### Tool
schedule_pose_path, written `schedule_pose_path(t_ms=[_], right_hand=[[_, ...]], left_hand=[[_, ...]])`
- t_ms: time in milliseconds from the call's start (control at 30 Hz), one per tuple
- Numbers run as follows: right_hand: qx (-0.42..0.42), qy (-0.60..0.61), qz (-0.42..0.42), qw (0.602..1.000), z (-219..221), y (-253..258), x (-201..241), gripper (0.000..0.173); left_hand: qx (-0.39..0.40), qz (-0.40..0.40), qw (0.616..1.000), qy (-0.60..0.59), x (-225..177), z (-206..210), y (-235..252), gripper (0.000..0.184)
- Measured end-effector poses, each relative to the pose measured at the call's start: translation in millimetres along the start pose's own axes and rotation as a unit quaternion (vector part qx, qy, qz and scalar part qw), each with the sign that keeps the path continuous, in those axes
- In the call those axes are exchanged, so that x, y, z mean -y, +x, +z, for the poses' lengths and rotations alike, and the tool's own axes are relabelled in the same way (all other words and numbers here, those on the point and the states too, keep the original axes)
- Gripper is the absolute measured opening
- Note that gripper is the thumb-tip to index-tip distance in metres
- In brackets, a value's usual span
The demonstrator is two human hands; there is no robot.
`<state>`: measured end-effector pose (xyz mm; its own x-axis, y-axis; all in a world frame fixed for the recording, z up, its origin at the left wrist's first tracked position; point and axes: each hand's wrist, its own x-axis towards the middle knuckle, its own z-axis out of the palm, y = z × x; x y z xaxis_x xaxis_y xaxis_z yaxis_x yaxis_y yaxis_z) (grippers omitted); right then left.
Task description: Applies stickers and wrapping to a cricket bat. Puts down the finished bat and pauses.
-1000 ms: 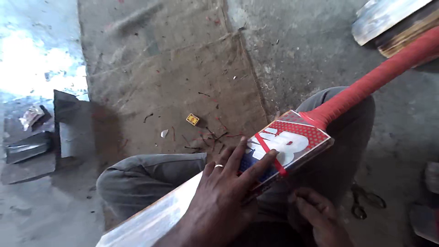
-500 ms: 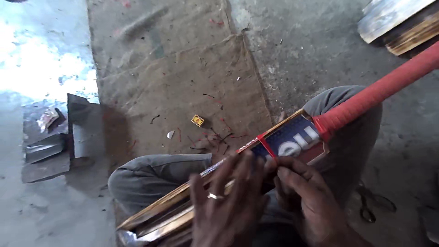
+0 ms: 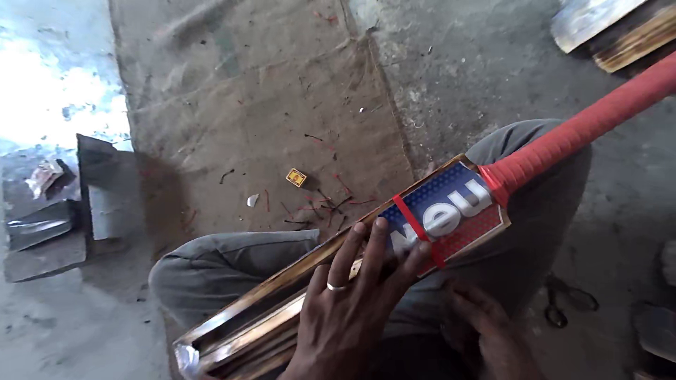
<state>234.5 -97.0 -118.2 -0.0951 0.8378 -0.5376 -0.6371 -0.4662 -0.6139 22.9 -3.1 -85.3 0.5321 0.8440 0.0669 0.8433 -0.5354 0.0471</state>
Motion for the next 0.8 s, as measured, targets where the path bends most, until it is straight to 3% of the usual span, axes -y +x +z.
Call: schedule_pose_path(t_ms=[200,333,400,533,567,667,733,800], right_hand=[[0.02,0.042,-0.027,0.999,-1,8,-3,0.019],[0.057,-0.022,-0.05,0.997,20,8,18,0.02],[0.074,-0.038,-0.071,0.994,30,10,29,0.019],[0.065,-0.037,-0.082,0.994,39,25,33,0.018],[0.054,-0.042,-0.073,0.995,38,32,31,0.019],[0.036,-0.062,-0.046,0.996,38,51,31,0.023],[0.026,-0.081,-0.04,0.996,39,51,32,0.024],[0.007,-0.114,-0.05,0.992,34,43,29,0.025]], left_hand=[[0.008,0.014,0.999,-0.031,7,-10,9,0.064],[0.087,0.028,0.986,-0.142,25,-39,22,0.066],[0.151,0.043,0.951,-0.266,38,-51,28,0.075],[0.289,0.003,0.812,-0.508,59,-46,41,0.08],[0.268,-0.018,0.828,-0.492,60,-42,41,0.074],[0.065,-0.053,0.967,-0.241,45,-36,33,0.057],[-0.006,-0.055,0.992,-0.117,23,-22,23,0.068],[0.003,-0.057,0.998,-0.037,1,0,14,0.089]])
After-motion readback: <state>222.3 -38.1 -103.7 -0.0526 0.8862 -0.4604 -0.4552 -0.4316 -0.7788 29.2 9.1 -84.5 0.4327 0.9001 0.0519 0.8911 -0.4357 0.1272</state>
